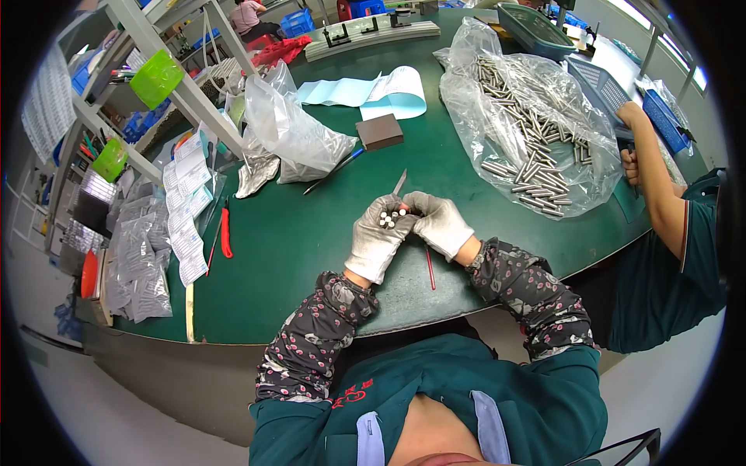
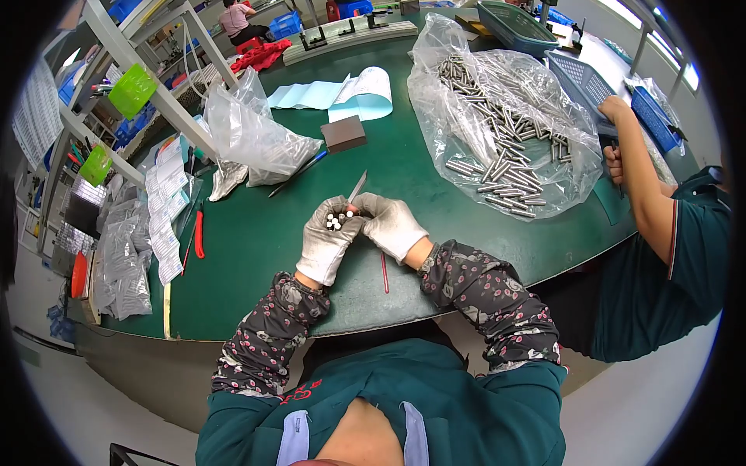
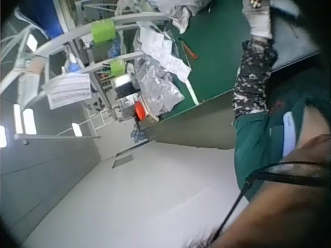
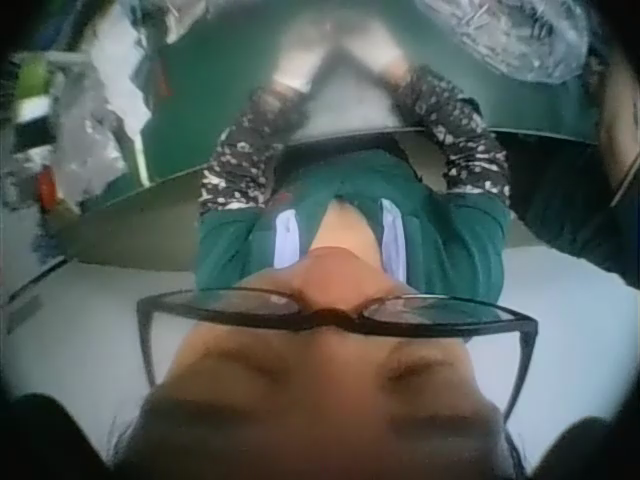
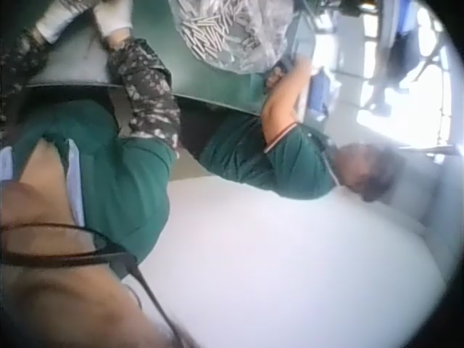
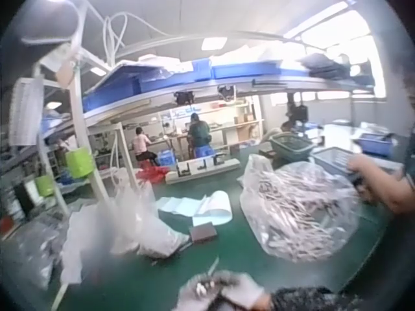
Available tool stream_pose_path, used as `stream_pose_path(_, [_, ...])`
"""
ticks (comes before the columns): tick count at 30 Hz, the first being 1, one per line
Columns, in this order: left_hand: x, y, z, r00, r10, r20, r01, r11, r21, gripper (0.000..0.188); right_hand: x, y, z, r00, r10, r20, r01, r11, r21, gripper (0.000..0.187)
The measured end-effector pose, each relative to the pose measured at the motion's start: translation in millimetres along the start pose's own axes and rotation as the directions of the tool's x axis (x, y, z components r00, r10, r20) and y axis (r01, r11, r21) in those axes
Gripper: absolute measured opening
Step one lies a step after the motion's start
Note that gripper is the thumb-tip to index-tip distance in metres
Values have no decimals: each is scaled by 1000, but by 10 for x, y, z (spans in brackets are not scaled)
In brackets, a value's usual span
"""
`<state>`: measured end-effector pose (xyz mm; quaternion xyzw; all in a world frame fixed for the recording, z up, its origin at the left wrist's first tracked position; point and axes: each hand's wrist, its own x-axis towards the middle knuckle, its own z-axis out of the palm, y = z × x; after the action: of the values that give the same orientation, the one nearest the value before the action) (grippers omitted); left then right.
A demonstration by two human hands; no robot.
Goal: Picking small metal rods from a pile and inspecting or organizing them using a gauge tool at a workbench.
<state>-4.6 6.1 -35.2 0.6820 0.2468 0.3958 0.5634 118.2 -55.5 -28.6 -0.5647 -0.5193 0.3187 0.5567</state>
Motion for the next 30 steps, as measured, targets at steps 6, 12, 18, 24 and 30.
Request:
stream_pose_path(6, [2,33,28,971,224,-86,-200,955,220,24,-9,-40,-62,999,-24,25,25,999,-38,17])
stream_pose_path(12, [36,151,-150,977,-207,-44,132,759,-638,14,39,-384,-540,961,-251,-116,215,942,-258,12])
stream_pose_path(18, [20,336,-60,923,-366,121,337,611,-716,15,54,-169,-1363,940,-219,-261,-179,333,-926,13])
stream_pose_path(24, [-60,245,-70,921,-338,192,388,792,-471,15,239,-82,-1297,991,0,-134,-134,31,-990,12])
stream_pose_path(30, [-45,326,-18,905,-386,178,425,802,-420,14,383,-56,-1275,996,85,-9,5,-155,-988,14])
